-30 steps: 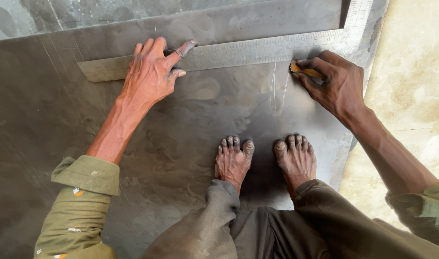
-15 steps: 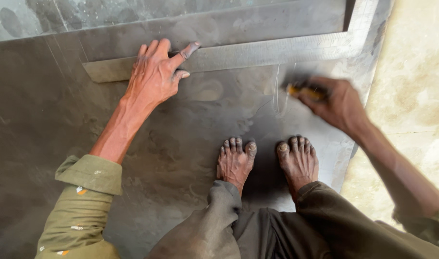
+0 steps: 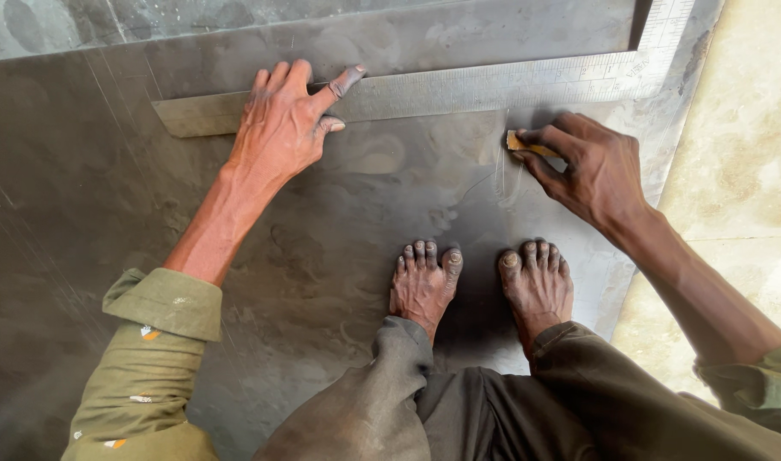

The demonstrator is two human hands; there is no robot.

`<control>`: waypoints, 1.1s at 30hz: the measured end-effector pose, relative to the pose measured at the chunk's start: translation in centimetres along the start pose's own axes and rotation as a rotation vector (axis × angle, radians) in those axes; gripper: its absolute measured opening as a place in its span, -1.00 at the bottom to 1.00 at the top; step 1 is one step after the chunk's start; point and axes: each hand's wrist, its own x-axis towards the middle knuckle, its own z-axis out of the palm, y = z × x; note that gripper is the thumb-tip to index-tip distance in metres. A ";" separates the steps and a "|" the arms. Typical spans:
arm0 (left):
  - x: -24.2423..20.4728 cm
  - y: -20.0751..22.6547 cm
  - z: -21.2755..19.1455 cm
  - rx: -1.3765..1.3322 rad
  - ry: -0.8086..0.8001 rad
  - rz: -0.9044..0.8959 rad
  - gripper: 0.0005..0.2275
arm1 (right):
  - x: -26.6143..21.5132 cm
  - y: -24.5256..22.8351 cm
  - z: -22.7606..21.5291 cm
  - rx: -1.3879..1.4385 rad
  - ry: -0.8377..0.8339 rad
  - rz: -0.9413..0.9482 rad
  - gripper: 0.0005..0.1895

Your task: The person uses a try square and a yellow marking tool to draw straight lines on a large metal sheet. They repeatedly reposition the square and scribe parallel lines across the surface.

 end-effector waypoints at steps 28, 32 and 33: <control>0.0 0.0 1.0 0.065 0.013 0.010 -0.40 | 1.1 -0.6 0.8 0.095 0.073 0.012 -0.78; -0.1 -0.1 0.9 0.080 0.000 0.000 -0.38 | 1.8 -1.3 1.1 0.056 0.112 -0.040 -0.78; -0.2 -0.1 0.9 0.078 0.000 0.000 -0.38 | 1.7 -1.3 1.2 0.061 0.129 -0.062 -0.78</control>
